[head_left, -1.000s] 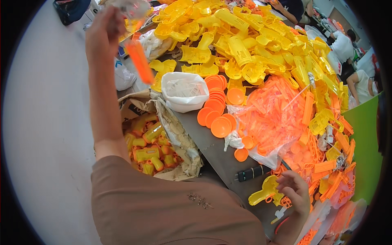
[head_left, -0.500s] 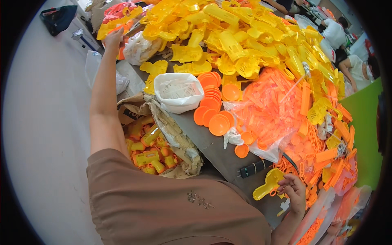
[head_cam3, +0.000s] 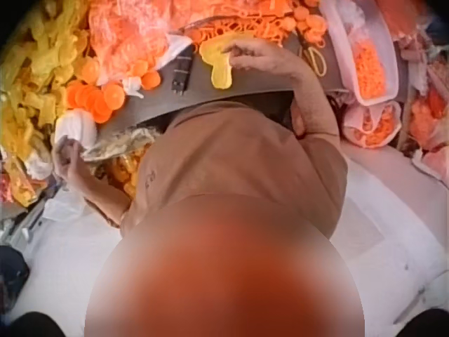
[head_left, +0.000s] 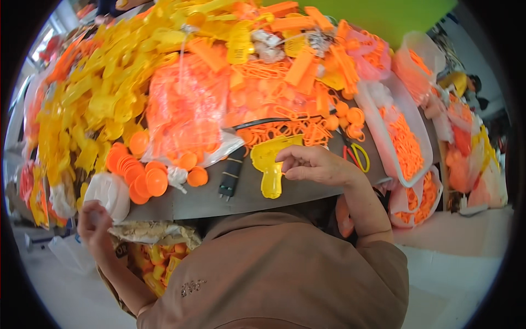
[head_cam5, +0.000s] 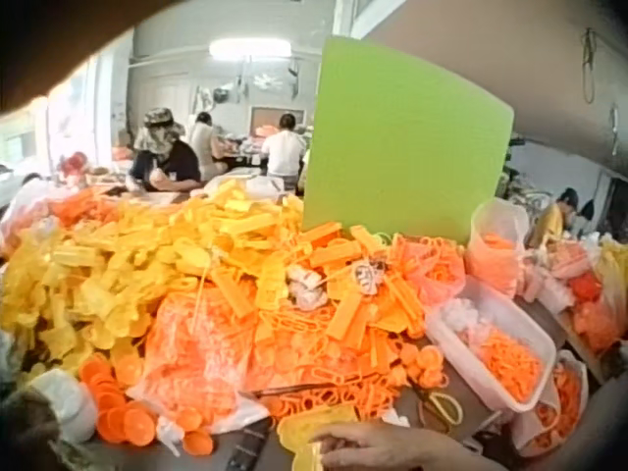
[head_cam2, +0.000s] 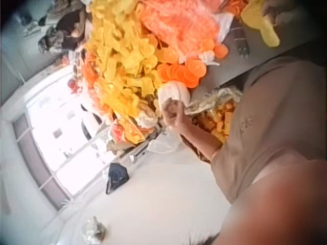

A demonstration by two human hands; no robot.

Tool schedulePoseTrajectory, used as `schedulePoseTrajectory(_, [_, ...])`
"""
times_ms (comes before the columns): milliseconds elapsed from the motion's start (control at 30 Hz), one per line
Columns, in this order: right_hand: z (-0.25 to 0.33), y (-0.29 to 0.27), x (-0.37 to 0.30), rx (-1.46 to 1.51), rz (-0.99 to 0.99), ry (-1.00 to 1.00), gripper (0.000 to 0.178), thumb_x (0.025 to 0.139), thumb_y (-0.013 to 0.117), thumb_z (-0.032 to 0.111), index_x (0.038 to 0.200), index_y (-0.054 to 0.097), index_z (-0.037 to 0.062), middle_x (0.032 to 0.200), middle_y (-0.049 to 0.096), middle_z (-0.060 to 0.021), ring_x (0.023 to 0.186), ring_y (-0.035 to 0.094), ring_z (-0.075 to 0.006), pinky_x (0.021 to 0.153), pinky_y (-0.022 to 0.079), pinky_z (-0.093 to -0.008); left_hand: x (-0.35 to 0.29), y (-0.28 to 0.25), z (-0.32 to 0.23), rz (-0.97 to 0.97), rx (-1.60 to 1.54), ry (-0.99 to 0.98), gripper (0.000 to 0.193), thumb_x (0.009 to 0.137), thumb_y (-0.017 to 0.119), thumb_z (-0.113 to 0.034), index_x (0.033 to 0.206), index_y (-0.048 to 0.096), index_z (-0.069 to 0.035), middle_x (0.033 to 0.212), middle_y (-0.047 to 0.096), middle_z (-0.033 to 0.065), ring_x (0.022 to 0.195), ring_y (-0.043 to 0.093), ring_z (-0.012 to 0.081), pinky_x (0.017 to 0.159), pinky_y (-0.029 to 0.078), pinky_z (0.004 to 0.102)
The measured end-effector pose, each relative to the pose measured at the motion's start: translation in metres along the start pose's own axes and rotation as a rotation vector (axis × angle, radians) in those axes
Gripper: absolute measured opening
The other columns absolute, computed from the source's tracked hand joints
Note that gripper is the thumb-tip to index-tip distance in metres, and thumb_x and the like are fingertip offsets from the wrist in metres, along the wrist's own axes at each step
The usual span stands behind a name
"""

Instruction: Assembling a yellow toy gun by attaching internal components and stickers.

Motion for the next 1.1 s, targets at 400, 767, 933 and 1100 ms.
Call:
schedulePoseTrajectory(400, [-0.030,-0.224,-0.081,-0.358,-1.133,-0.078,0.014,0.085,0.059,0.013,0.091,0.059,0.0015,0.082,0.060,-0.0026,0.073,0.056,-0.0095,0.063,0.046,-0.0245,-0.049,0.254,-0.004,0.741,-0.035,-0.182,0.019,0.075,0.061,0.006,0.093,0.061,0.001,0.084,0.054,0.0047,0.064,0.054,0.0104,0.057,0.042,0.0209])
schedulePoseTrajectory(767, [0.039,-0.317,0.025,-0.911,-1.158,-0.180,0.024,0.078,0.061,0.018,0.097,0.061,0.0024,0.092,0.062,-0.0128,0.085,0.060,-0.0262,0.077,0.046,-0.0350,-0.020,0.295,-0.025,0.651,0.024,0.007,0.011,0.079,0.064,0.001,0.090,0.063,0.002,0.085,0.055,0.0059,0.066,0.052,0.0095,0.057,0.041,0.0197])
schedulePoseTrajectory(933, [0.068,-0.309,0.082,-1.204,-1.070,-0.410,0.030,0.076,0.062,0.018,0.103,0.060,0.0054,0.101,0.060,-0.0113,0.095,0.056,-0.0277,0.083,0.045,-0.0383,-0.015,0.298,-0.013,0.598,-0.028,-0.063,0.011,0.078,0.063,0.005,0.089,0.061,0.004,0.086,0.056,0.0066,0.064,0.054,0.0097,0.057,0.045,0.0204])
schedulePoseTrajectory(1100, [0.053,-0.296,0.138,-1.520,-0.784,-0.006,0.047,0.074,0.064,0.020,0.118,0.053,0.0062,0.108,0.059,-0.0100,0.104,0.052,-0.0272,0.089,0.043,-0.0395,-0.013,0.301,-0.012,0.603,0.004,-0.102,0.017,0.072,0.066,0.004,0.089,0.064,-0.001,0.080,0.061,0.0073,0.074,0.057,0.0154,0.067,0.044,0.0262])
Point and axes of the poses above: each hand's wrist, its own x-axis towards the middle knuckle, its own y-axis out of the palm, z = x × y, the point moved 10 cm from there along x, towards the middle knuckle
